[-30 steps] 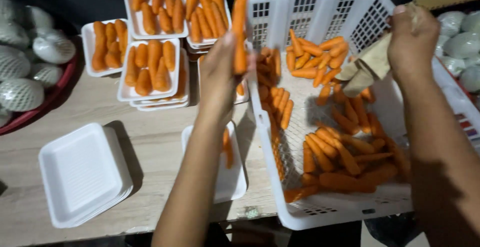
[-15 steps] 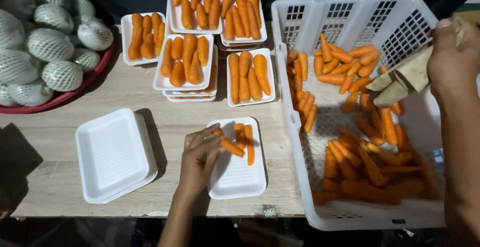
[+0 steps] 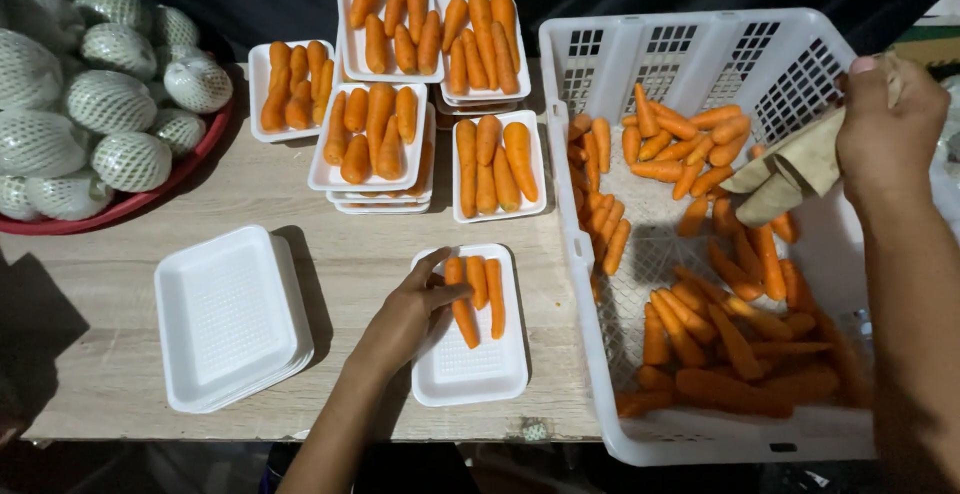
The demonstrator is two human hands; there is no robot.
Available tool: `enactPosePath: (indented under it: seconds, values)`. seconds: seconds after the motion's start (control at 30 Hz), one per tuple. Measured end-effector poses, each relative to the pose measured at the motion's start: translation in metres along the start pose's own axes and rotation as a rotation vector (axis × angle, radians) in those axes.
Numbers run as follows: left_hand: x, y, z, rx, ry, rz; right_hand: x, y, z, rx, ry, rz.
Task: The person wipes carrots with a cloth and places them into white foam trays, then places filled trays into a stack.
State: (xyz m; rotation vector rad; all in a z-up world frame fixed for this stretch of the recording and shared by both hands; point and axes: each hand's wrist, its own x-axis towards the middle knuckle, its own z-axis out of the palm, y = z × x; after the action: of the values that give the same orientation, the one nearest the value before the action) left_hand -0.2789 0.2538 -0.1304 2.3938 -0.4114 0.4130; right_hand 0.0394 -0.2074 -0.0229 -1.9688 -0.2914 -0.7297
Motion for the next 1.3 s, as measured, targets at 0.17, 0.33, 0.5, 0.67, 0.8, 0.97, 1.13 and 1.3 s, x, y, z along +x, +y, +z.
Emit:
enactPosePath:
  seconds: [0.17, 0.33, 0.5, 0.67, 0.8, 0.97, 1.13, 1.3]
  values:
    - [-0.001, -0.013, 0.007, 0.007, 0.001, -0.016, 0.0, -0.002, 0.001, 0.035, -0.009, 0.004]
    - [0.004, -0.013, 0.005, 0.006, 0.025, -0.021, -0.001, -0.006, 0.001, 0.051, -0.007, 0.005]
    - [0.005, -0.013, 0.003, 0.029, 0.041, -0.009, -0.001, -0.006, 0.002, 0.095, -0.027, 0.024]
    - [0.007, -0.006, 0.002, 0.026, 0.052, -0.039, -0.001, -0.007, 0.002, 0.095, -0.014, 0.045]
    - [0.019, 0.007, -0.005, 0.014, 0.017, -0.159, 0.004, 0.003, 0.004, 0.072, -0.029, -0.029]
    - [0.07, 0.09, -0.032, -0.05, 0.086, 0.03, 0.004, -0.002, 0.003, -0.009, -0.076, -0.104]
    - [0.147, 0.176, -0.016, -0.224, 0.065, 0.296, 0.003, -0.016, 0.006, 0.015, -0.074, -0.088]
    - [0.238, 0.203, 0.133, 0.398, -0.596, 0.365, 0.001, -0.026, 0.003, 0.03, -0.051, -0.009]
